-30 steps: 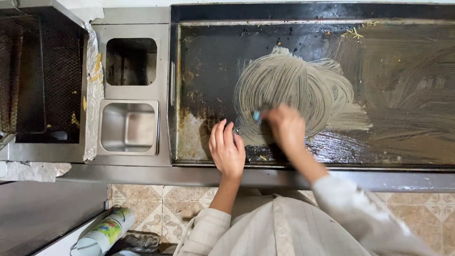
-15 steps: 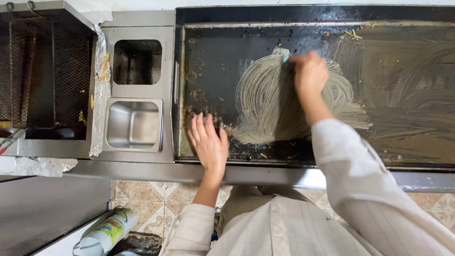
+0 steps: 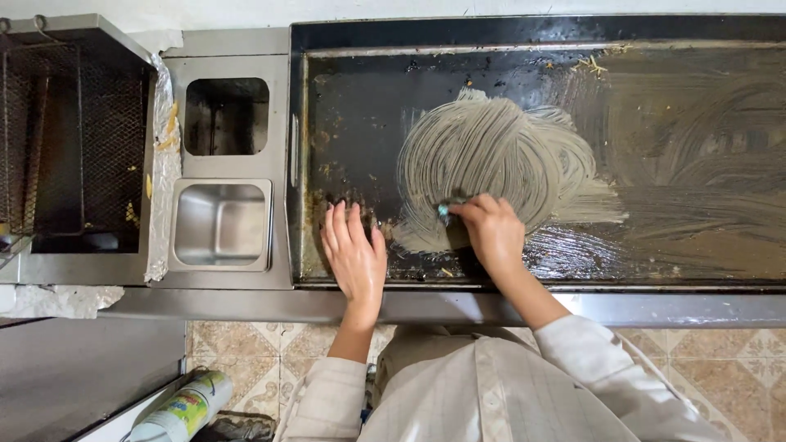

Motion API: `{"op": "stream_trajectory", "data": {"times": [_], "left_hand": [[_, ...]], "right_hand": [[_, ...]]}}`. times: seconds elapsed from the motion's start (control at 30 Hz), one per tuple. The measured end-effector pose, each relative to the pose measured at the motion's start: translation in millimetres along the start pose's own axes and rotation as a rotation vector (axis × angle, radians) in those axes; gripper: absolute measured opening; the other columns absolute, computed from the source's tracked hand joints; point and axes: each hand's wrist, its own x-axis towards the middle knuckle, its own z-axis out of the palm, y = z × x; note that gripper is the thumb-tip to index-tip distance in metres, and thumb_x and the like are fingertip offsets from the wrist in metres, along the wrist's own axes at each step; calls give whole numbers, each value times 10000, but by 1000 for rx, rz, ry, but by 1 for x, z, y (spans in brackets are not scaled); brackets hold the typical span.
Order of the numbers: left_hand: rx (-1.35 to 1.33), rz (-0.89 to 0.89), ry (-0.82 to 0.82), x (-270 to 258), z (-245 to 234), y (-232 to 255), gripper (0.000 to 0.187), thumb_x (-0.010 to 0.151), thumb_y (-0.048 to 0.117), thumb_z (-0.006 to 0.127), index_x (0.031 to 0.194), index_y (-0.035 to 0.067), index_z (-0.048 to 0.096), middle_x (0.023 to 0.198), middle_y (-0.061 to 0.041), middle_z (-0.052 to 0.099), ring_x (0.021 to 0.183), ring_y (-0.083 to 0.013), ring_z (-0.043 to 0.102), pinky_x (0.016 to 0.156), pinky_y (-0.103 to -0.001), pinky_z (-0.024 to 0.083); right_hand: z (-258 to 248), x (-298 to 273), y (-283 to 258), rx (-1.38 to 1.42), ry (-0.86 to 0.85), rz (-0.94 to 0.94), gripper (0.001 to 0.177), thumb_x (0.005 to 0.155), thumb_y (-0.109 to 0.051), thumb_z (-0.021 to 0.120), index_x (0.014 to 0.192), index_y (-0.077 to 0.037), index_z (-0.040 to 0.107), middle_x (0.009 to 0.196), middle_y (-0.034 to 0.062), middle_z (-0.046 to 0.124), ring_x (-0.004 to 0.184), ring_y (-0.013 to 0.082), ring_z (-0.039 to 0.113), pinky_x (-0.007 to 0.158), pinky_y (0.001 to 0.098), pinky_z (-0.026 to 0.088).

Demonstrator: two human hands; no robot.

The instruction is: The person scrubs a large flat griddle surface with a steel wool pad, repeatedly rinsing the pad at the sink and returning to scrub the surface. The person uses circular and linear motions to spread a cleaning paste across the griddle.

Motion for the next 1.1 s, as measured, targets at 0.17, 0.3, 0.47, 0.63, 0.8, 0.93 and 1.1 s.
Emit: {"op": "stream_trajectory", "data": {"times": [0.17,0.3,0.47,0.63,0.8,0.93,1.1], "left_hand": [[-5,41,75,-1,3,-1,426,933,212,662,1331,76,596,1402,-143,548,1406,-316,457,1138,-498,394],[-18,61,141,-3,6,-3,401,927,196,655,1306,75,609,1395,-131,557,1389,-307,481,1124,-475,413],[-65,43,155,-2,-2,3,390,903,144,660,1277,41,620,1381,-139,572,1355,-322,503,1123,-472,418],[-89,34,171,-4,5,0,372,897,107,654,1257,15,621,1356,-146,597,1327,-321,528,1115,-463,435],[-48,79,216,-5,14,-5,351,909,165,644,1251,83,642,1324,-114,597,1304,-299,547,1068,-449,458],[-49,87,194,-4,12,-5,341,912,164,640,1243,79,646,1321,-112,592,1307,-294,536,1058,-435,462],[-71,65,162,-3,2,-2,340,934,156,613,1264,79,637,1337,-117,587,1312,-297,536,1049,-434,469]], "right_hand": [[30,61,34,-198,66,73,77,963,-393,705,927,-444,751,871,-124,579,811,162,629,653,313,607],[34,109,44,-197,78,85,112,938,-349,723,921,-454,758,887,-99,581,833,197,636,683,346,620],[43,160,49,-114,166,56,186,851,-193,750,930,-350,809,871,-37,593,772,253,613,651,397,580],[72,166,17,-266,241,76,187,892,-177,760,926,-349,824,789,-56,587,597,130,489,479,264,450],[48,82,-51,-79,115,-185,113,918,-374,706,823,-314,718,834,-34,560,745,224,625,598,366,608],[17,22,-42,54,-58,-257,124,967,-345,629,940,-392,741,901,-92,572,820,183,620,647,315,599],[-37,-24,-2,184,-91,-174,161,962,-292,647,983,-391,772,938,-111,677,868,180,656,776,297,579]]}}
